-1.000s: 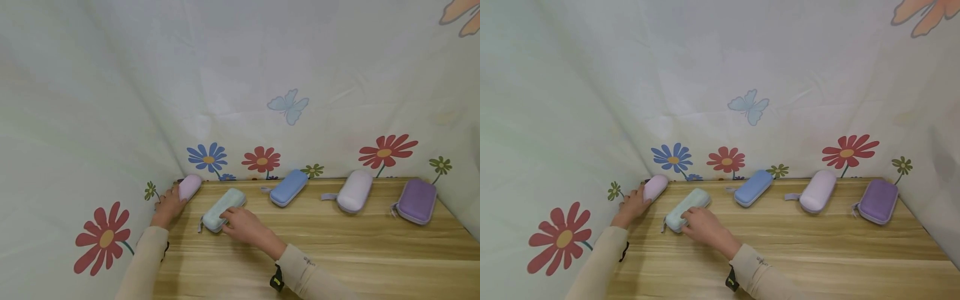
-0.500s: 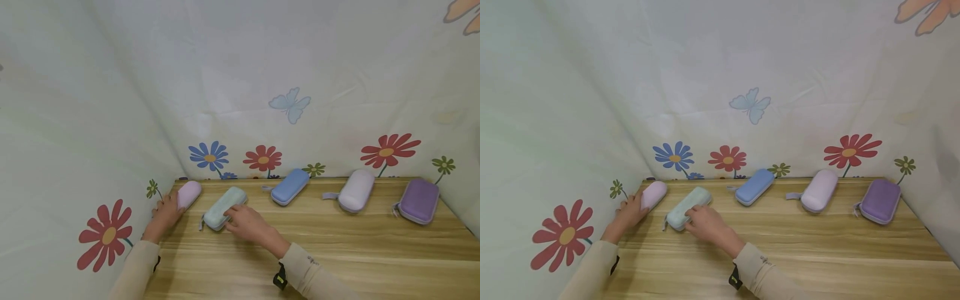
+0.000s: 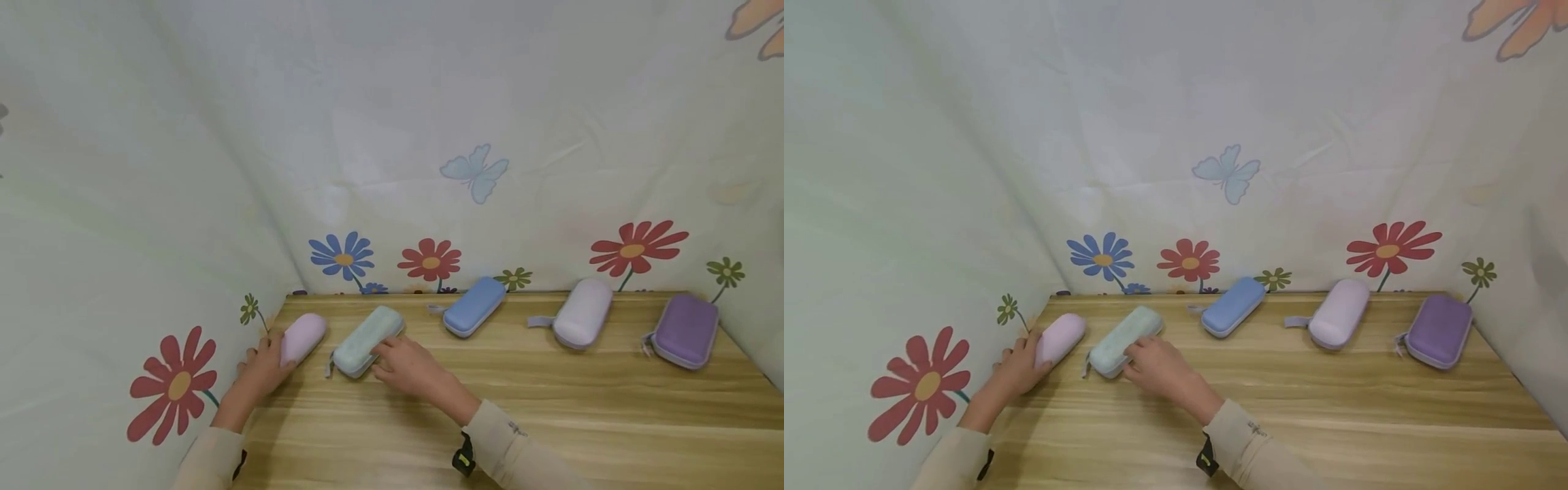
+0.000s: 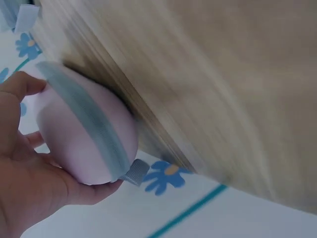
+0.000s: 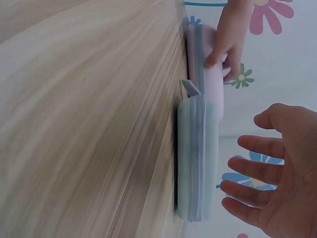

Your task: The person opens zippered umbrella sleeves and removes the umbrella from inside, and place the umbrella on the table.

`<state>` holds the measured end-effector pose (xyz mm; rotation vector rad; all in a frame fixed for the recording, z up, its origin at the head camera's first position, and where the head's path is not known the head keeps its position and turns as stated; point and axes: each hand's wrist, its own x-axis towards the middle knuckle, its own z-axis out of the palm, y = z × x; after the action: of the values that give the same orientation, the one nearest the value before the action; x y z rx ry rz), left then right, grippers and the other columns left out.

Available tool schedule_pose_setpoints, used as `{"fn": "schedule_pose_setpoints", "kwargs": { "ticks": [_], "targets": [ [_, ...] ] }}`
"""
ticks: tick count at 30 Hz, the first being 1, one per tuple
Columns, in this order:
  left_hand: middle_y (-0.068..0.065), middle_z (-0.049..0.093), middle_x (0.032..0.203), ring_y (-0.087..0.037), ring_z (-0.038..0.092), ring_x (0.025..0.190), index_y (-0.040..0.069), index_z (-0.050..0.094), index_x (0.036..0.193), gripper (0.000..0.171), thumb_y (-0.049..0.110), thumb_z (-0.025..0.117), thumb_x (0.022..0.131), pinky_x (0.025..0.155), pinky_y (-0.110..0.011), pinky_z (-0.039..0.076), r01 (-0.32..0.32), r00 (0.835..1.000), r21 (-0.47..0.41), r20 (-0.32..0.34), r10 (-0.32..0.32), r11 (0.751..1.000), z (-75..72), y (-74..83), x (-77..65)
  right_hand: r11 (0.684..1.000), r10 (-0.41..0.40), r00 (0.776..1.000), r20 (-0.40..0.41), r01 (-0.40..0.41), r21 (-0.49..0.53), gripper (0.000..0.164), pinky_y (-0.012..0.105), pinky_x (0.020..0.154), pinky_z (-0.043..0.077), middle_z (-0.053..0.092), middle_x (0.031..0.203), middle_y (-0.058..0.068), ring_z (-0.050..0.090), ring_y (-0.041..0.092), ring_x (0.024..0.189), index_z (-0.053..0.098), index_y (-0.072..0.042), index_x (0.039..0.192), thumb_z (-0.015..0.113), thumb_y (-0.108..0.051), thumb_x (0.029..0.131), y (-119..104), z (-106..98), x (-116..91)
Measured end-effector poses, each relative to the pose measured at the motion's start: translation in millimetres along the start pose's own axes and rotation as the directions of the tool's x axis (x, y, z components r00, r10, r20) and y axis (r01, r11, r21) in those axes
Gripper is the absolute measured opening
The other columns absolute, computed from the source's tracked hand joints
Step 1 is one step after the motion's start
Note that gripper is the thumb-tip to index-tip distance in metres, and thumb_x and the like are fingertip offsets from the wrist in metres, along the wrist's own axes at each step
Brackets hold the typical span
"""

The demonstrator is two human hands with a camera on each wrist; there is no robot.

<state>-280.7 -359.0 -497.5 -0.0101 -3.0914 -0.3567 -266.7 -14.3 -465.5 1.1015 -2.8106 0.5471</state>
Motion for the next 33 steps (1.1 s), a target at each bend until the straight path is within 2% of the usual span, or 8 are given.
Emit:
{"fn": "schedule_pose_setpoints", "kwargs": {
  "ticks": [6, 11, 13, 17, 20, 25, 30, 33],
  "targets": [
    [-0.033, 0.045, 0.136, -0.056, 0.047, 0.109, 0.001, 0.036, 0.147, 0.074, 0.030, 0.072, 0.090, 0.076, -0.071, 0.041, -0.026, 0.999, -0.009, 0.023, 0.027, 1.000, -9.5, 1.1, -31.5, 1.000, 0.024, 1.000, 0.001, -0.024, 0.005, 0.036, 0.042, 0.097, 0.052, 0.067, 0.128, 0.005, 0.065, 0.026, 0.111, 0.069, -0.011, 0.127, 0.061, -0.034, 0.102, 9.6, -0.6, -4.9],
    [-0.025, 0.048, 0.132, -0.050, 0.049, 0.107, 0.005, 0.042, 0.139, 0.074, 0.027, 0.081, 0.080, 0.076, -0.070, 0.043, -0.120, 0.990, -0.003, 0.077, 0.120, 0.993, -16.5, -0.5, -54.5, 0.999, 0.040, 0.999, 0.007, -0.041, 0.035, 0.035, 0.044, 0.099, 0.051, 0.066, 0.131, 0.006, 0.064, 0.029, 0.115, 0.068, -0.012, 0.129, 0.058, -0.033, 0.103, 15.5, -5.6, -8.6],
    [-0.020, 0.051, 0.129, -0.046, 0.050, 0.106, 0.008, 0.045, 0.134, 0.073, 0.022, 0.085, 0.074, 0.079, -0.068, 0.043, -0.191, 0.977, -0.010, 0.100, 0.191, 0.982, -19.9, -1.2, -62.3, 0.998, 0.043, 0.999, 0.005, -0.043, 0.040, 0.035, 0.045, 0.100, 0.050, 0.066, 0.131, 0.006, 0.063, 0.029, 0.117, 0.068, -0.012, 0.130, 0.058, -0.033, 0.103, 17.1, -7.2, -10.2],
    [-0.010, 0.054, 0.127, -0.036, 0.051, 0.113, 0.013, 0.048, 0.130, 0.071, 0.018, 0.087, 0.071, 0.092, -0.061, 0.043, -0.343, 0.927, -0.035, 0.150, 0.345, 0.938, -20.5, 2.2, -72.0, 0.996, 0.061, 0.998, 0.003, -0.061, 0.066, 0.035, 0.047, 0.101, 0.049, 0.066, 0.132, 0.007, 0.061, 0.031, 0.120, 0.068, -0.013, 0.130, 0.060, -0.032, 0.102, 20.5, -9.4, -13.8],
    [-0.006, 0.054, 0.129, -0.034, 0.050, 0.117, 0.015, 0.049, 0.132, 0.069, 0.021, 0.084, 0.073, 0.097, -0.059, 0.042, -0.400, 0.900, -0.043, 0.168, 0.402, 0.915, -16.3, 11.4, -72.5, 0.993, 0.081, 0.997, -0.003, -0.080, 0.086, 0.034, 0.047, 0.102, 0.049, 0.066, 0.132, 0.008, 0.061, 0.032, 0.121, 0.068, -0.012, 0.129, 0.062, -0.030, 0.101, 24.4, -10.8, -15.4],
    [-0.004, 0.053, 0.133, -0.037, 0.049, 0.119, 0.017, 0.048, 0.136, 0.069, 0.024, 0.081, 0.076, 0.095, -0.067, 0.040, -0.422, 0.892, -0.021, 0.172, 0.419, 0.906, -5.5, 35.8, -64.9, 0.990, 0.111, 0.994, -0.019, -0.109, 0.086, 0.034, 0.048, 0.104, 0.048, 0.066, 0.131, 0.011, 0.061, 0.033, 0.121, 0.069, -0.009, 0.127, 0.063, -0.029, 0.101, 34.2, -14.1, -21.2],
    [-0.008, 0.051, 0.137, -0.042, 0.048, 0.123, 0.013, 0.045, 0.141, 0.070, 0.021, 0.079, 0.080, 0.093, -0.071, 0.038, -0.449, 0.877, -0.031, 0.178, 0.447, 0.893, -2.8, 61.1, -55.7, 0.987, 0.132, 0.991, -0.036, -0.129, 0.091, 0.032, 0.046, 0.103, 0.049, 0.066, 0.129, 0.013, 0.062, 0.031, 0.120, 0.070, -0.008, 0.124, 0.064, -0.028, 0.101, 44.3, -20.0, -29.2],
    [-0.010, 0.051, 0.138, -0.042, 0.048, 0.124, 0.012, 0.045, 0.143, 0.070, 0.022, 0.078, 0.082, 0.093, -0.072, 0.038, -0.451, 0.876, -0.026, 0.175, 0.449, 0.892, -1.9, 72.3, -50.7, 0.985, 0.149, 0.988, -0.046, -0.144, 0.091, 0.030, 0.047, 0.103, 0.048, 0.065, 0.129, 0.013, 0.061, 0.032, 0.121, 0.070, -0.008, 0.123, 0.065, -0.027, 0.100, 49.5, -22.7, -35.3]
  ]
}}
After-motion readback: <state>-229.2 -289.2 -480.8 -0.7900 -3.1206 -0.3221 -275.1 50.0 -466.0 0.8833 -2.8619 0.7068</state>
